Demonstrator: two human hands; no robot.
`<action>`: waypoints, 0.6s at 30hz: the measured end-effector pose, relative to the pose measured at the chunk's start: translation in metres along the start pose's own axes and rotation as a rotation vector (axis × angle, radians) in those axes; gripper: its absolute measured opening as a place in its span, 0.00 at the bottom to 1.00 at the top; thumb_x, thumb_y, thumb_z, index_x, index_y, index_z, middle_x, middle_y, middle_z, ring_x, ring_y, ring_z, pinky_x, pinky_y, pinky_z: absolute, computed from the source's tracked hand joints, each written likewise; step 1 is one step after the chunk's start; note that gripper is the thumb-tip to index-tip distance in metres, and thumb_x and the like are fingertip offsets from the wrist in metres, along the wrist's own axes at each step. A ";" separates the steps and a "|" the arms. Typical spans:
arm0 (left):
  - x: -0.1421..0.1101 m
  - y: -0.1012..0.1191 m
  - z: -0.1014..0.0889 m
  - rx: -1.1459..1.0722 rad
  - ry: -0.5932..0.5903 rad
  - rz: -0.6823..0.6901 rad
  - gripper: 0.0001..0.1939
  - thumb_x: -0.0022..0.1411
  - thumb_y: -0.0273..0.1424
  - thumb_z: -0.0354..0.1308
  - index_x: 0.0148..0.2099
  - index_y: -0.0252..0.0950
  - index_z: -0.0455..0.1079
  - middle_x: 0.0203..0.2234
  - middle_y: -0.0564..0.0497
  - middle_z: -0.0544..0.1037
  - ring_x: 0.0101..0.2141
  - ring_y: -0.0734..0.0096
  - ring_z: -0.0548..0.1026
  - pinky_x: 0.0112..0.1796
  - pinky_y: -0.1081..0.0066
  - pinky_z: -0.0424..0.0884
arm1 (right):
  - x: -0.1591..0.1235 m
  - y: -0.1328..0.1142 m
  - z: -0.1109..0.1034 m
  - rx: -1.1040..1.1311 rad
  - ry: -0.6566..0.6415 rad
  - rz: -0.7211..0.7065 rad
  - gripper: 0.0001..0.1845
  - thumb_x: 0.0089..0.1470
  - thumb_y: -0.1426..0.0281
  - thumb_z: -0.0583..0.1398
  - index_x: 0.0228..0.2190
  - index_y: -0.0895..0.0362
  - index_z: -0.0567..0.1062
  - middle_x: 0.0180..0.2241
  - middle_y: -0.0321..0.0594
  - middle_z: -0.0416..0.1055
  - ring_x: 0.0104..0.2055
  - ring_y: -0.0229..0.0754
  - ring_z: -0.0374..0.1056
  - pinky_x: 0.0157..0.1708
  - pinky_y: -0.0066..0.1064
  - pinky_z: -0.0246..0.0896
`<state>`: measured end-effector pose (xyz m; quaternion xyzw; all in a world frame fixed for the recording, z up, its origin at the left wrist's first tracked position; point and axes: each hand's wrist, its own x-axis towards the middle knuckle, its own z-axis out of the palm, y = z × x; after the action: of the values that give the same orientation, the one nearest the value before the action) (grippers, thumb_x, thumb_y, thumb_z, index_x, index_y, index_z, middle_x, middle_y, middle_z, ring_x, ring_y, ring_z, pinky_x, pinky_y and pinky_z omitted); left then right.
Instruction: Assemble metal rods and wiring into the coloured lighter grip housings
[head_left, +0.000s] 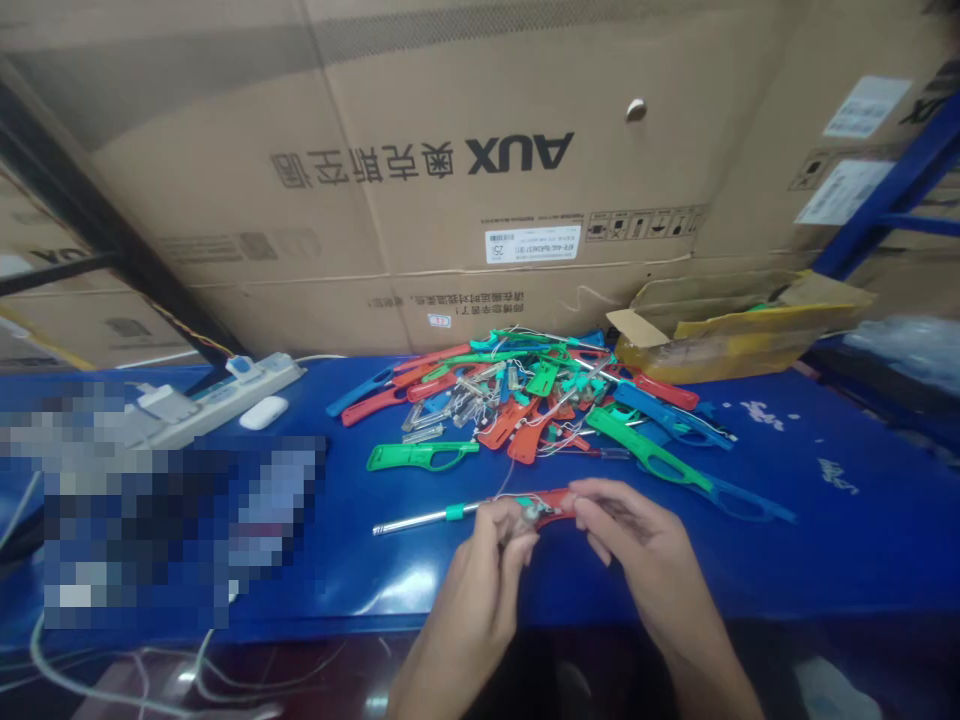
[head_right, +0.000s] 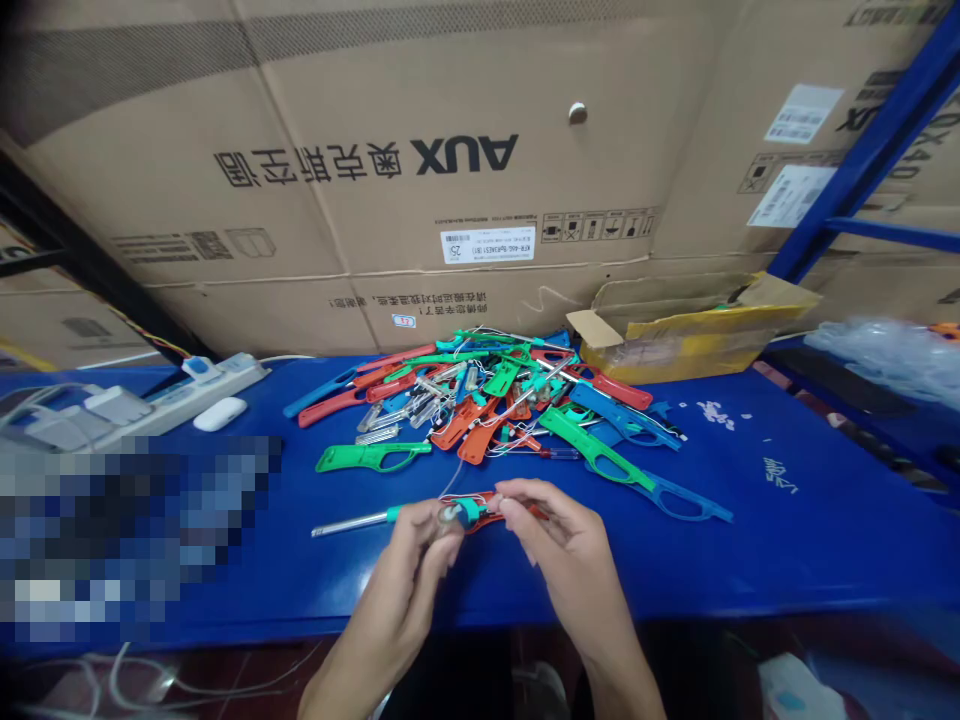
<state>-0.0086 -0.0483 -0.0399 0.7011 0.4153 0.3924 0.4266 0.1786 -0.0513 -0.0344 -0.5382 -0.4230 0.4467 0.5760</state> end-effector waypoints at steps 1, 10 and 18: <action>-0.001 0.000 -0.001 0.019 -0.020 -0.009 0.12 0.76 0.35 0.47 0.57 0.41 0.66 0.40 0.48 0.78 0.38 0.65 0.76 0.40 0.68 0.71 | 0.000 0.003 0.000 0.027 0.012 0.011 0.15 0.52 0.57 0.70 0.37 0.54 0.83 0.29 0.40 0.79 0.25 0.36 0.66 0.23 0.26 0.60; 0.004 0.014 -0.007 0.061 -0.070 0.059 0.14 0.77 0.33 0.45 0.53 0.43 0.71 0.42 0.47 0.71 0.44 0.65 0.73 0.48 0.68 0.68 | -0.003 -0.004 -0.002 0.011 -0.204 0.049 0.12 0.50 0.60 0.71 0.27 0.55 0.81 0.23 0.35 0.74 0.23 0.33 0.63 0.23 0.23 0.60; 0.006 0.000 -0.005 -0.026 0.063 0.228 0.10 0.74 0.25 0.53 0.52 0.45 0.69 0.43 0.53 0.77 0.46 0.71 0.75 0.50 0.72 0.67 | -0.004 -0.007 -0.002 0.003 -0.259 0.058 0.10 0.55 0.60 0.68 0.31 0.54 0.80 0.27 0.33 0.70 0.25 0.32 0.61 0.24 0.22 0.57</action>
<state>-0.0110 -0.0409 -0.0373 0.7256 0.3410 0.4655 0.3749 0.1798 -0.0553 -0.0270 -0.4872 -0.4775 0.5295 0.5042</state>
